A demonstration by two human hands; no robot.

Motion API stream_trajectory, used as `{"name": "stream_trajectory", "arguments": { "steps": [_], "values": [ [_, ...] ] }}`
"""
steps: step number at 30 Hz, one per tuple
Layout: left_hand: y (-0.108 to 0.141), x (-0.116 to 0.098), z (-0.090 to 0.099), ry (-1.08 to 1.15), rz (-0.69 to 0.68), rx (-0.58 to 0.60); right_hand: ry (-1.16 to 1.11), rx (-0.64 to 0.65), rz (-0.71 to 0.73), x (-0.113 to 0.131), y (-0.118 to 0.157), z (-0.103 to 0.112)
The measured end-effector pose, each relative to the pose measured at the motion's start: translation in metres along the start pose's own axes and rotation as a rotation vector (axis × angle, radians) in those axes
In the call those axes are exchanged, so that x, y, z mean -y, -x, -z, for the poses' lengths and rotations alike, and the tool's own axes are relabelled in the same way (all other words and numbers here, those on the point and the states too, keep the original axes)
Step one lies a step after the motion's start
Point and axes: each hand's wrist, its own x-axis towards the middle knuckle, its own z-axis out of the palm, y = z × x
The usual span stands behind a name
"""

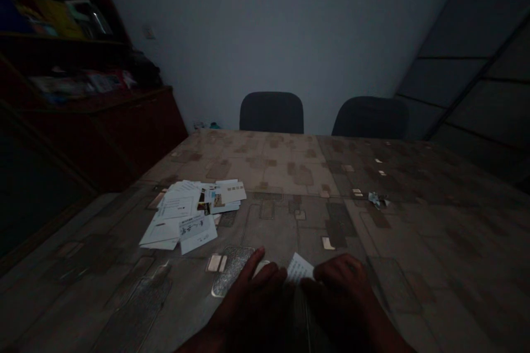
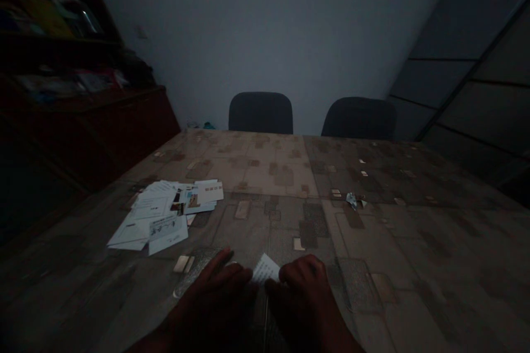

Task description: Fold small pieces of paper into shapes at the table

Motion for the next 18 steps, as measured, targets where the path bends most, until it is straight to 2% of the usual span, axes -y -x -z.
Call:
{"name": "stream_trajectory", "arguments": {
  "steps": [5,8,14,18],
  "values": [
    [0.001,0.0,0.002,0.029,0.029,0.057,0.004,0.04,0.083,0.002,0.002,0.003],
    [-0.001,0.001,0.002,0.021,0.035,0.052,0.04,0.067,0.113,0.001,0.002,0.004],
    [0.002,0.0,0.002,-0.042,0.024,-0.006,-0.027,0.023,0.094,-0.001,-0.001,0.01],
    [0.012,0.004,0.0,-0.09,0.009,-0.123,-0.083,0.014,0.037,-0.009,0.003,0.017]
  ]
}}
